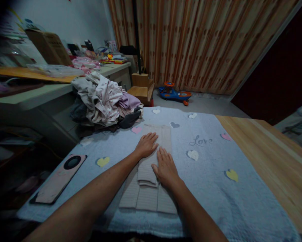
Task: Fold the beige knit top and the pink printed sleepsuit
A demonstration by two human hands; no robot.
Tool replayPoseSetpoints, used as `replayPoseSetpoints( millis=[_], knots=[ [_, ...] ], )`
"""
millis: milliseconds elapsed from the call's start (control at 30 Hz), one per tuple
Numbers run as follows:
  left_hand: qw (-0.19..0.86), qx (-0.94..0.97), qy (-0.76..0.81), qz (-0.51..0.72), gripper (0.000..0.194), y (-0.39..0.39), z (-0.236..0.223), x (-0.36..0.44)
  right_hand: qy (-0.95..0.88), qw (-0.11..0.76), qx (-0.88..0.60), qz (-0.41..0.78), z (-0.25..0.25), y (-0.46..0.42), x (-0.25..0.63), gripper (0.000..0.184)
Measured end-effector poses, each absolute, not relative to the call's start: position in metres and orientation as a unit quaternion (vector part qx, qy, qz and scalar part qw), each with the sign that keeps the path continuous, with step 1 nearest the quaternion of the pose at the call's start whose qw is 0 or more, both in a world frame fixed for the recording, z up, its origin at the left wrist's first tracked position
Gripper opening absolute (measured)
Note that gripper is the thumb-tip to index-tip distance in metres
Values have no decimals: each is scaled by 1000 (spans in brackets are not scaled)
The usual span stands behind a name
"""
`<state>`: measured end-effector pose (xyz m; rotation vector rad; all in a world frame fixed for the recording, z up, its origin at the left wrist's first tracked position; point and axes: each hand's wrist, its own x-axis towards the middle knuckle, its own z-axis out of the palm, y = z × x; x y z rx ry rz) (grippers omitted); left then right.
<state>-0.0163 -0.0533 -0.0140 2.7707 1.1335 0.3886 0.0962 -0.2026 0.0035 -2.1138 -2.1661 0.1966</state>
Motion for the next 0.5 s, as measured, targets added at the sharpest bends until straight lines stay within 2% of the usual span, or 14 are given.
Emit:
replayPoseSetpoints(
  millis=[367,500],
  knots=[
    [49,918,369,134,52,-55,-14,-17,-703,50,-707,51,-6,-210,97,68],
    [4,914,369,171,41,-63,-5,-20,-700,56,-710,47,-10,-211,97,68]
  ],
)
